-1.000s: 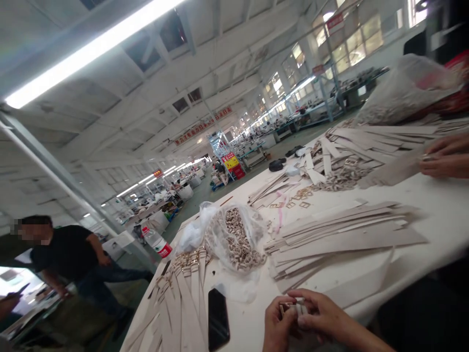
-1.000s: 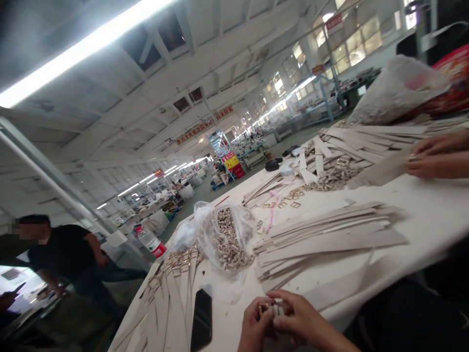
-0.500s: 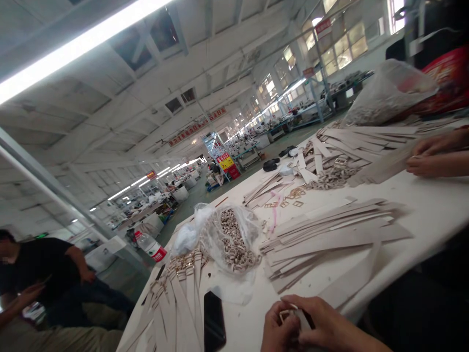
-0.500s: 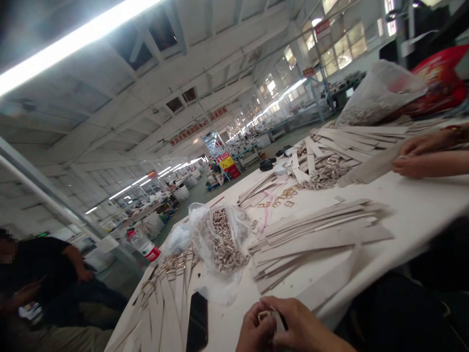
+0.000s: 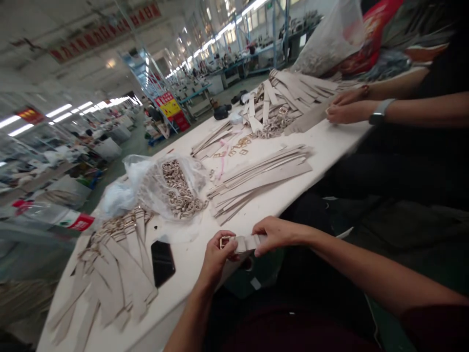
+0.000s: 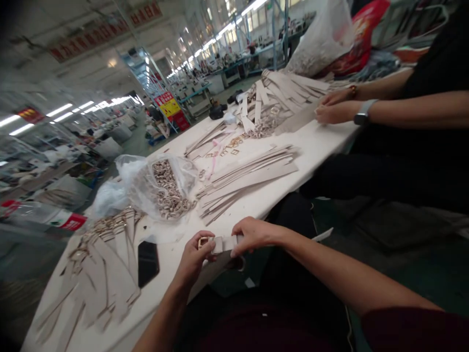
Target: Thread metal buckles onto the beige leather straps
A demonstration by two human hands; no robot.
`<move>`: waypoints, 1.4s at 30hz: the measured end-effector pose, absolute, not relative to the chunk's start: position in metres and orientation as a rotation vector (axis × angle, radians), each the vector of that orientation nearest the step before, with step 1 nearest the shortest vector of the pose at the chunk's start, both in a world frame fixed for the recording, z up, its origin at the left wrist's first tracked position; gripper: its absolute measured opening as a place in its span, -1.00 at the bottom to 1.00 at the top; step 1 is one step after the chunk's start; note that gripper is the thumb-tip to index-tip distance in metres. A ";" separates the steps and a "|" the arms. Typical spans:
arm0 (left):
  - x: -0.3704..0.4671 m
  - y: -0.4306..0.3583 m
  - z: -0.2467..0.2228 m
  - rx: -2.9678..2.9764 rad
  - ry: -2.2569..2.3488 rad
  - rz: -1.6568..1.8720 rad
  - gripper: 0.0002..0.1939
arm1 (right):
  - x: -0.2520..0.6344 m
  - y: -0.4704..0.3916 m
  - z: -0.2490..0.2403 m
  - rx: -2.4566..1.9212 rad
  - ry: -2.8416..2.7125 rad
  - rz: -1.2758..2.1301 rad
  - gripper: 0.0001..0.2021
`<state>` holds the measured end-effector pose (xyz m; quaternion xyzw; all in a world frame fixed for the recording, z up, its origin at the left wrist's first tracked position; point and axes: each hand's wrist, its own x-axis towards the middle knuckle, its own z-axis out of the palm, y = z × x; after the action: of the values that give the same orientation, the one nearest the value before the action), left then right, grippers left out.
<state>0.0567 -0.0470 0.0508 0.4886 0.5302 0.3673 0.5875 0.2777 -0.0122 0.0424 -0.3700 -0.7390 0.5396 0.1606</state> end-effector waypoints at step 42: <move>0.058 -0.082 0.004 1.681 1.136 0.430 -0.56 | 0.243 -0.083 -0.063 -1.045 -1.130 1.984 -0.58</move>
<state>0.0580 -0.0822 0.0045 0.6979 0.4714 0.1786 0.5087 0.2428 -0.0828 -0.0630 -0.3956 -0.4277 0.7513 0.3101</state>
